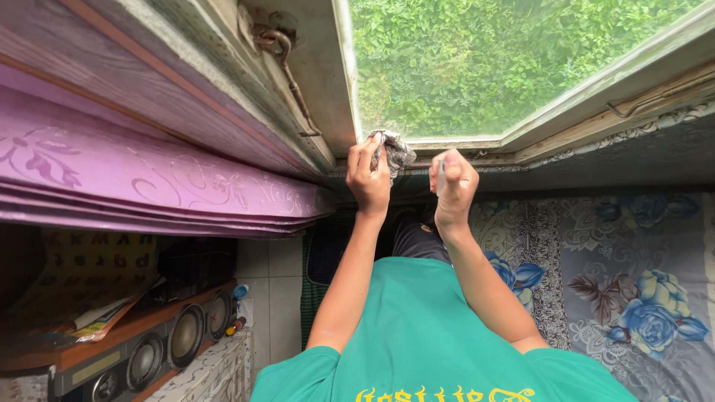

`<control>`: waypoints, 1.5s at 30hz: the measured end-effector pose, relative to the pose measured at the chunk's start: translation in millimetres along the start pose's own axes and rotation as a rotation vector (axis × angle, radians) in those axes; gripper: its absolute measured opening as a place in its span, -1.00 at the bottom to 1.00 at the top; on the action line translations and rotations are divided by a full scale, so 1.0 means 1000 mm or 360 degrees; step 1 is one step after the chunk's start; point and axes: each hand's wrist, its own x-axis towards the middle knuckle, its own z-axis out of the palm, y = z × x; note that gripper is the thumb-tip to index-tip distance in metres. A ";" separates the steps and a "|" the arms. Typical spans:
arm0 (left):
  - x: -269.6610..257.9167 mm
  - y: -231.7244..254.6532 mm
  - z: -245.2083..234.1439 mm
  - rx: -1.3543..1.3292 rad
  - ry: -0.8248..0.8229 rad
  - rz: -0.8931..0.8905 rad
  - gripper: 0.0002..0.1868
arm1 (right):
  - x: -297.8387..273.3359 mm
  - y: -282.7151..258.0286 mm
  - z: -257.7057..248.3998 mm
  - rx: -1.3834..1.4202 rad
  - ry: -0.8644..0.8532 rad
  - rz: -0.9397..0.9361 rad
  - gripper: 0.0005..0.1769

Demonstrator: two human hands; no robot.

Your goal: The person cleans a window pane using a spray bottle and a cloth. They repeatedly spray the glass surface and wipe it with the cloth, focusing on the lower section of the window frame and the glass itself.

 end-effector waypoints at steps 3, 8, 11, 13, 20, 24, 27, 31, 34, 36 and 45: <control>0.002 0.004 -0.007 0.0018 0.0021 -0.0012 -0.71 | 0.004 -0.001 0.016 -0.0012 -0.0006 -0.0030 -0.48; 0.023 0.026 -0.018 -0.0036 0.0153 0.0075 -0.69 | 0.008 -0.005 0.033 0.0085 0.0065 0.0004 -0.48; 0.041 0.046 -0.021 -0.0070 0.0206 0.0141 -0.67 | 0.009 -0.008 0.033 0.0169 0.0135 0.0042 -0.47; 0.055 0.058 -0.022 -0.0119 0.0245 0.0197 -0.67 | 0.009 -0.010 0.028 0.0227 0.0124 0.0035 -0.48; 0.060 0.058 -0.009 -0.0091 0.0337 0.0315 -0.65 | 0.015 -0.005 0.013 0.0215 0.0173 0.0017 -0.43; 0.037 0.034 -0.010 0.0069 0.0248 0.0262 -0.66 | 0.013 -0.005 0.009 0.0234 0.0202 0.0019 -0.47; 0.036 0.030 -0.015 0.0119 0.0199 0.0264 -0.66 | 0.012 -0.002 0.009 0.0228 0.0183 0.0015 -0.43; 0.056 0.053 -0.022 0.0096 0.0278 0.0278 -0.65 | 0.007 0.001 0.009 0.0209 0.0156 0.0064 -0.38; 0.072 0.071 -0.027 0.0106 0.0312 0.0320 -0.64 | 0.005 0.002 0.009 0.0221 0.0167 0.0095 -0.39; 0.076 0.076 -0.028 0.0112 0.0330 0.0354 -0.64 | 0.004 0.003 0.010 0.0226 0.0165 0.0094 -0.38; 0.038 0.041 -0.012 0.0127 0.0161 0.0335 -0.65 | -0.002 0.001 0.004 0.0193 0.0184 0.0111 -0.36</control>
